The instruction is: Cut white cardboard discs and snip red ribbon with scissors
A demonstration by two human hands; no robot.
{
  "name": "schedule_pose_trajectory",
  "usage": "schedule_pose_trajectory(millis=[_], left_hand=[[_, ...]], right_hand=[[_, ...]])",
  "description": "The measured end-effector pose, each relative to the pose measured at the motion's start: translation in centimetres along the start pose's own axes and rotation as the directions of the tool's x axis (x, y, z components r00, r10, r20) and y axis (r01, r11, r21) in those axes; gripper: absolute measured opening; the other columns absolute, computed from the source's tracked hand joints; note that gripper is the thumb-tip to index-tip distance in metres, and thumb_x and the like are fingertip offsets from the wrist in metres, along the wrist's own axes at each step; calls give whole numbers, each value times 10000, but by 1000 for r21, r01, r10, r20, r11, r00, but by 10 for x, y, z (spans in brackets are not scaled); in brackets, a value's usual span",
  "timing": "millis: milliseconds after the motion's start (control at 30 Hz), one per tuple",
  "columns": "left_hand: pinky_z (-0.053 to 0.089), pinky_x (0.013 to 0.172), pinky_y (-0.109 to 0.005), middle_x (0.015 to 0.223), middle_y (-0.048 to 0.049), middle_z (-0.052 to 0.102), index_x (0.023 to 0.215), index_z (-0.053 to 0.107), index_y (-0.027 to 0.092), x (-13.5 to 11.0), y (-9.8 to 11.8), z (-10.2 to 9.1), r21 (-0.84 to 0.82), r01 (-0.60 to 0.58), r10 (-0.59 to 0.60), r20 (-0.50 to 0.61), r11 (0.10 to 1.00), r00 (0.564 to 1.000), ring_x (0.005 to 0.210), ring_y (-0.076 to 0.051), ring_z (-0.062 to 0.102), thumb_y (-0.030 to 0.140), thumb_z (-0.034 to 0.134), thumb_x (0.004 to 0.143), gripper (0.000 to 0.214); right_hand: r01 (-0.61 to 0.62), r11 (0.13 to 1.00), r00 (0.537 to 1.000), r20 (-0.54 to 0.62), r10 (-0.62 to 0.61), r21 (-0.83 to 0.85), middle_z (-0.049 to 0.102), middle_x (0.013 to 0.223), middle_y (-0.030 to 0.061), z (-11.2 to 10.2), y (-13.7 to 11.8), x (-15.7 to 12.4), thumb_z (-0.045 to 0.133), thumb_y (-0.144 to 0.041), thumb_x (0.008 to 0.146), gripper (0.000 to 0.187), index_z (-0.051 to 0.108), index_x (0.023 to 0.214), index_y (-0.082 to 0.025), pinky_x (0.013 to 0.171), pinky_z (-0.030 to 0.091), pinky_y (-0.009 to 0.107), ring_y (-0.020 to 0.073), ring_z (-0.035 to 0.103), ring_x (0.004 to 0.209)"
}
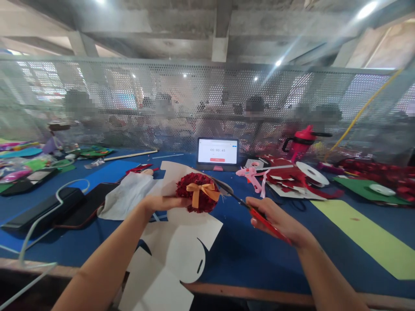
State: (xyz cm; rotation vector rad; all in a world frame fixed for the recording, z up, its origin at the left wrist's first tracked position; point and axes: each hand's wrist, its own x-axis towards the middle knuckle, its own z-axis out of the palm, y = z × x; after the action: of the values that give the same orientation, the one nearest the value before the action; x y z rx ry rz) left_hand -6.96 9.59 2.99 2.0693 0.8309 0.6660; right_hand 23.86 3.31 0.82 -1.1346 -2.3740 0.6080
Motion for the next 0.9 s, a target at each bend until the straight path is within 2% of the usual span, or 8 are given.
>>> schedule_pose_trajectory(millis=[133, 267, 333, 500, 633, 767, 900], left_hand=[[528, 744, -303, 898, -64, 702, 940, 688, 189, 0, 2, -1, 31, -44, 42, 46, 999, 998, 821, -218, 641, 386, 605, 709, 315], [528, 719, -271, 942, -63, 694, 954, 680, 191, 0, 0, -1, 75, -91, 91, 11, 993, 996, 822, -204, 636, 357, 602, 715, 301], [526, 702, -252, 904, -63, 696, 924, 681, 178, 0, -3, -1, 98, -110, 107, 39, 989, 994, 806, -193, 634, 344, 589, 728, 272], [525, 658, -234, 798, -49, 688, 826, 684, 166, 1, -10, -1, 123, -86, 73, 104, 989, 992, 729, -168, 624, 351, 559, 748, 237], [526, 664, -243, 783, -51, 689, 822, 695, 164, -1, -10, 0, 118, -52, 42, 85, 992, 996, 719, -173, 621, 359, 569, 738, 247], [528, 645, -236, 804, -47, 701, 859, 707, 184, -1, -4, 2, 110, -49, 46, 23, 993, 999, 721, -180, 622, 359, 604, 692, 263], [527, 621, -234, 788, -45, 703, 849, 708, 181, -2, 2, 3, 90, -71, 70, 6, 993, 998, 692, -175, 619, 353, 603, 681, 263]], right_hand=[[1, 999, 1000, -3, -1, -45, 320, 579, -59, -2, -2, -2, 466, -383, 820, 249, 332, 717, -200, 490, 202, 231, 89, 242, 528], [-15, 997, 1000, -24, 14, -73, 293, 578, -68, -3, -1, -3, 498, -407, 801, 280, 327, 714, -204, 481, 188, 232, 85, 232, 508], [-23, 996, 999, -25, 21, -87, 296, 573, -72, -2, 1, -3, 510, -423, 794, 303, 318, 713, -204, 480, 181, 233, 81, 231, 500], [-63, 989, 998, -11, 62, -137, 321, 575, -72, -2, 3, -3, 490, -426, 819, 291, 322, 735, -203, 481, 194, 229, 79, 237, 499], [-44, 990, 999, -13, 42, -132, 322, 566, -70, -2, 2, -3, 484, -414, 837, 287, 330, 727, -199, 477, 197, 226, 77, 234, 500], [-57, 995, 998, -20, 55, -81, 324, 555, -67, -1, 0, -4, 470, -422, 857, 300, 357, 705, -190, 467, 206, 211, 72, 226, 507], [-64, 997, 998, -7, 64, -34, 333, 549, -64, -1, -2, -3, 465, -425, 861, 296, 386, 705, -185, 473, 226, 209, 73, 247, 511]])
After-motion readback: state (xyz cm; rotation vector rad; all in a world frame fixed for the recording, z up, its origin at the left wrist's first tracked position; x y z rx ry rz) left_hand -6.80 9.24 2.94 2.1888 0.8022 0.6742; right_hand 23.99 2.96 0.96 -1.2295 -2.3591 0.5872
